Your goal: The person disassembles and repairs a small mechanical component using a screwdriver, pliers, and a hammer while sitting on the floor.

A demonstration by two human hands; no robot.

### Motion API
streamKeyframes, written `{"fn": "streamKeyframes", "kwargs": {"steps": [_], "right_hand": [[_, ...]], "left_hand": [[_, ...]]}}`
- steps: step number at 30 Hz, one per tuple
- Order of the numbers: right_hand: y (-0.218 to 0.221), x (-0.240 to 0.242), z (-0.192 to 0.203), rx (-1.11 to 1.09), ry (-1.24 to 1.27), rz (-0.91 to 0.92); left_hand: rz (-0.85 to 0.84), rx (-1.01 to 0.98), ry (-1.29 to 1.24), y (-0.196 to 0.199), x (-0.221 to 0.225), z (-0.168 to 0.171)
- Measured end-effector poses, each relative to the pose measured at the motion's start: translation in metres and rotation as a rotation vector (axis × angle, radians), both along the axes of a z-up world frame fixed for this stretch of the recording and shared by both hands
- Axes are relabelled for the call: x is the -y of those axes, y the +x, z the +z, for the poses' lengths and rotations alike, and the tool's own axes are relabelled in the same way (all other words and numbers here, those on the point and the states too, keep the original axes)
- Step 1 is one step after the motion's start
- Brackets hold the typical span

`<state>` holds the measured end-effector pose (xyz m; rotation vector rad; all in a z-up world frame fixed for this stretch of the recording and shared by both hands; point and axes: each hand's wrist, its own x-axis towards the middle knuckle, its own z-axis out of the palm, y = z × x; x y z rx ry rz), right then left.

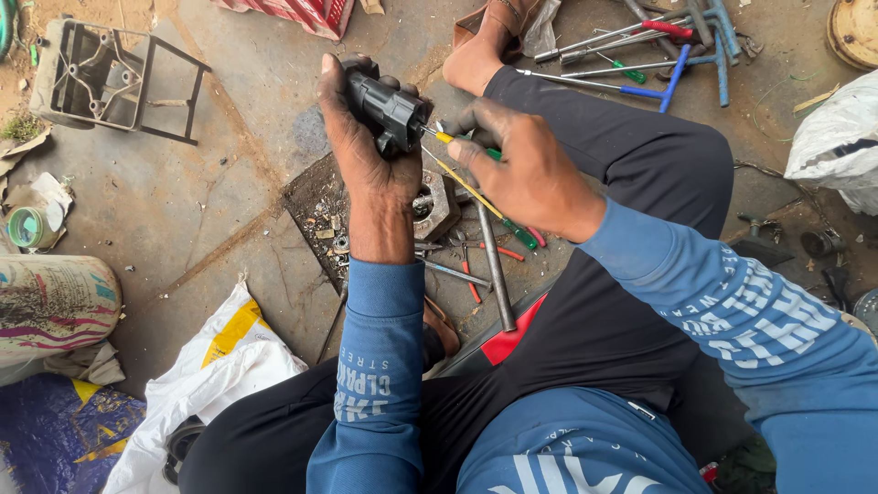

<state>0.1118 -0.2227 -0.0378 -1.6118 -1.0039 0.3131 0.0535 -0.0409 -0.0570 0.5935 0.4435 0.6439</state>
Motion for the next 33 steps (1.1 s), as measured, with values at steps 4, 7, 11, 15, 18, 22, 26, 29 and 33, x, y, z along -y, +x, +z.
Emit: {"fn": "streamKeyframes", "kwargs": {"steps": [4,7,11,15,18,22,26,29,33], "right_hand": [[-0.02,0.01,0.017,0.468,-0.113,-0.138],[-0.023,0.013,0.022,0.344,-0.035,-0.101],[-0.022,0.025,0.026,-0.165,0.077,0.045],[-0.031,0.039,0.036,-0.557,0.038,0.089],[-0.039,0.044,0.044,-0.65,0.015,0.096],[-0.042,0.036,0.036,-0.991,0.087,0.229],[-0.042,0.043,0.033,-1.168,0.102,0.436],[-0.049,0.047,0.039,-1.159,0.067,0.398],[-0.068,0.05,0.042,-1.07,0.063,0.334]], "left_hand": [[0.002,0.037,-0.002,-0.005,0.006,0.008],[0.02,0.064,0.025,-0.014,0.014,0.018],[0.03,0.136,0.08,-0.028,0.027,0.034],[0.06,0.141,0.062,-0.044,0.042,0.048],[0.059,0.209,0.015,-0.056,0.054,0.057],[0.12,0.216,0.1,-0.063,0.06,0.056],[0.146,0.188,0.132,-0.072,0.068,0.059],[0.152,0.183,0.196,-0.084,0.077,0.065],[0.154,0.24,0.227,-0.096,0.085,0.065]]}}
